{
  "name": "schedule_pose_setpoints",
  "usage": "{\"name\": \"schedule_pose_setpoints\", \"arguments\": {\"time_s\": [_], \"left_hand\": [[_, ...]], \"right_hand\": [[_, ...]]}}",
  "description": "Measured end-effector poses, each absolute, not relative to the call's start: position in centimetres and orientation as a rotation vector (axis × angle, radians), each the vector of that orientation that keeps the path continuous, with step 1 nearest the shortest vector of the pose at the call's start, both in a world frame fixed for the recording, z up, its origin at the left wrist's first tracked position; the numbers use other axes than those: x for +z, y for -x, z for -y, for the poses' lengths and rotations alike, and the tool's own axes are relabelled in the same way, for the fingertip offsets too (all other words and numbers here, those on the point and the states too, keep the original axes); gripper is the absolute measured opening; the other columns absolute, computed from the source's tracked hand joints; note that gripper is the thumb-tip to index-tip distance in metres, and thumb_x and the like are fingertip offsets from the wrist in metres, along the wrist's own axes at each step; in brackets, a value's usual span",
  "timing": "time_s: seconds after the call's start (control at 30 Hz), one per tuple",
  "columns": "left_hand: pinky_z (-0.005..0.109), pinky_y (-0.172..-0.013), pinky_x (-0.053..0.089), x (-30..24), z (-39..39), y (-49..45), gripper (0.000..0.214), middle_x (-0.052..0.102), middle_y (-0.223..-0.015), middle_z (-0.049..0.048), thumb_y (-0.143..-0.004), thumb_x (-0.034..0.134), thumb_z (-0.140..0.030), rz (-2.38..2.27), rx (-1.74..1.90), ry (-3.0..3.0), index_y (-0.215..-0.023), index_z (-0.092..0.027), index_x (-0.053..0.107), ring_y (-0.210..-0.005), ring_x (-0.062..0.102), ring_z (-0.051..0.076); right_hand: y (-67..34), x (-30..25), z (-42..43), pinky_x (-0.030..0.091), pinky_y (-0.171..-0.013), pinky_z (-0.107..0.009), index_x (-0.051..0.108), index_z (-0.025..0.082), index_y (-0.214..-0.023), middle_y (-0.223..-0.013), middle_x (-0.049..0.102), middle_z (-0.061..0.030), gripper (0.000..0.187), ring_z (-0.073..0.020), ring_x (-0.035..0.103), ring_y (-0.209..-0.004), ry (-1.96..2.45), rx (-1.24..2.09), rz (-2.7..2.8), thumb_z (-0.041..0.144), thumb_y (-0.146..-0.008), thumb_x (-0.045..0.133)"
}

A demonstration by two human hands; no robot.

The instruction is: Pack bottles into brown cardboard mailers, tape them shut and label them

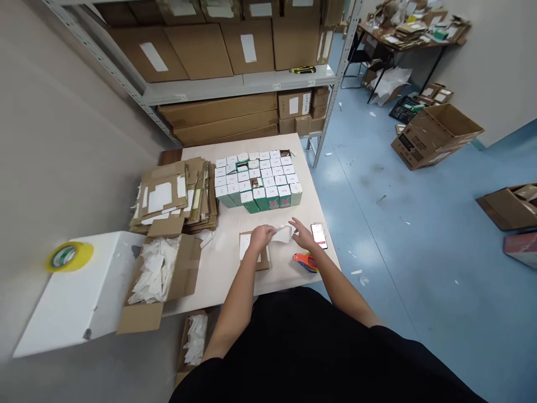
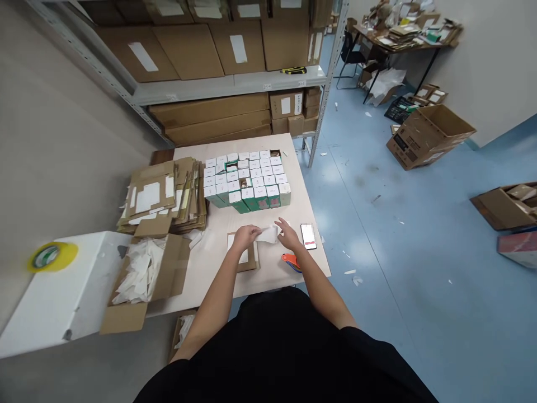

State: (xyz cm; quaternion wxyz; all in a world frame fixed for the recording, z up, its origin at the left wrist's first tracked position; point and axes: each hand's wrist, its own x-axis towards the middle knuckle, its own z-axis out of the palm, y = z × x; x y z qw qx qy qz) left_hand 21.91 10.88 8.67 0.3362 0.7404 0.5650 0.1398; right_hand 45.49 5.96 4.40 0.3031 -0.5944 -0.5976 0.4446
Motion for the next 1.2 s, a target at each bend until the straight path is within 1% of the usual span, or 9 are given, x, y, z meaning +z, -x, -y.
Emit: {"name": "schedule_pose_setpoints", "arguments": {"time_s": [0.13, 0.2, 0.27, 0.53, 0.77, 0.93, 1.0, 1.1, 1.2], "left_hand": [[0.033, -0.077, 0.044, 11.1, -10.1, -19.1, 0.022, 0.079, -0.094, 0.0086, -0.09, 0.068, -0.042, -1.457, 0.353, -1.996, -0.088, -0.028, 0.085, -0.092, 0.067, 0.028], [0.033, -0.077, 0.044, 11.9, -9.6, -17.6, 0.025, 0.079, -0.096, 0.009, -0.09, 0.068, -0.046, -1.498, 0.394, -1.982, -0.089, -0.028, 0.085, -0.093, 0.067, 0.028], [0.032, -0.074, 0.043, 12.2, -9.0, -16.3, 0.026, 0.079, -0.094, 0.0091, -0.089, 0.069, -0.048, -1.549, 0.432, -1.945, -0.088, -0.027, 0.085, -0.09, 0.067, 0.027], [0.027, -0.064, 0.037, 11.5, -6.7, -14.3, 0.032, 0.065, -0.065, 0.0015, -0.082, 0.069, -0.049, -1.608, 0.56, -1.71, -0.078, -0.019, 0.081, -0.072, 0.059, 0.02], [0.026, -0.058, 0.033, 11.9, -5.9, -10.4, 0.037, 0.056, -0.055, -0.0024, -0.065, 0.078, -0.055, -1.644, 0.847, -1.414, -0.068, -0.018, 0.073, -0.059, 0.047, 0.014], [0.028, -0.064, 0.045, 10.3, -5.2, -13.4, 0.049, 0.068, -0.073, 0.0023, -0.052, 0.086, -0.052, -1.607, 1.135, -0.888, -0.082, -0.017, 0.071, -0.066, 0.058, 0.015], [0.028, -0.066, 0.049, 9.2, -4.5, -16.1, 0.053, 0.071, -0.079, 0.0041, -0.052, 0.086, -0.053, -1.553, 1.141, -0.75, -0.087, -0.018, 0.067, -0.069, 0.063, 0.016], [0.026, -0.066, 0.049, 7.7, -2.9, -20.3, 0.052, 0.075, -0.089, 0.0076, -0.056, 0.085, -0.052, -1.463, 1.156, -0.616, -0.089, -0.018, 0.065, -0.073, 0.067, 0.015], [0.025, -0.068, 0.051, 7.1, -1.5, -23.1, 0.05, 0.077, -0.102, 0.0121, -0.064, 0.083, -0.053, -1.367, 1.143, -0.585, -0.095, -0.017, 0.068, -0.08, 0.07, 0.016]], "right_hand": [[-43.7, 5.8, -8.2, 0.052, -0.088, -0.032, 0.075, 0.031, -0.125, -0.117, 0.075, -0.0036, 0.045, -0.0191, 0.065, -0.087, 1.496, 1.28, 1.811, 0.017, -0.082, 0.066], [-43.1, 6.1, -9.0, 0.049, -0.079, -0.029, 0.08, 0.026, -0.102, -0.089, 0.074, -0.0015, 0.024, -0.0202, 0.064, -0.082, 1.484, 1.345, 1.885, 0.02, -0.079, 0.074], [-42.8, 6.3, -9.4, 0.045, -0.072, -0.027, 0.078, 0.023, -0.088, -0.078, 0.071, -0.0002, 0.01, -0.019, 0.06, -0.075, 1.446, 1.393, 1.897, 0.026, -0.078, 0.076], [-42.7, 7.4, -10.3, 0.043, -0.065, -0.026, 0.074, 0.021, -0.074, -0.08, 0.072, -0.0015, 0.015, -0.0172, 0.06, -0.071, 1.317, 1.52, 1.85, 0.035, -0.079, 0.074], [-46.7, 7.7, -10.3, 0.053, -0.079, -0.031, 0.077, 0.018, -0.08, -0.082, 0.077, -0.0057, 0.009, -0.0226, 0.07, -0.085, 1.432, 1.526, 1.639, 0.025, -0.078, 0.072], [-46.5, 7.6, -8.5, 0.056, -0.087, -0.034, 0.074, 0.027, -0.125, -0.127, 0.074, -0.0069, 0.043, -0.0208, 0.07, -0.094, 1.53, 1.398, 1.608, 0.021, -0.083, 0.071], [-45.3, 7.7, -7.1, 0.056, -0.092, -0.036, 0.073, 0.03, -0.127, -0.138, 0.068, -0.0065, 0.043, -0.0223, 0.069, -0.107, 1.529, 1.311, 1.615, 0.023, -0.085, 0.071], [-43.1, 8.0, -4.7, 0.054, -0.097, -0.038, 0.076, 0.026, -0.113, -0.124, 0.074, -0.0078, 0.026, -0.0239, 0.067, -0.114, 1.399, 1.329, 1.571, 0.036, -0.091, 0.068], [-41.3, 8.1, -2.6, 0.055, -0.09, -0.037, 0.073, 0.023, -0.103, -0.101, 0.076, -0.0063, 0.029, -0.0221, 0.07, -0.096, 1.317, 1.421, 1.441, 0.047, -0.087, 0.071]]}}
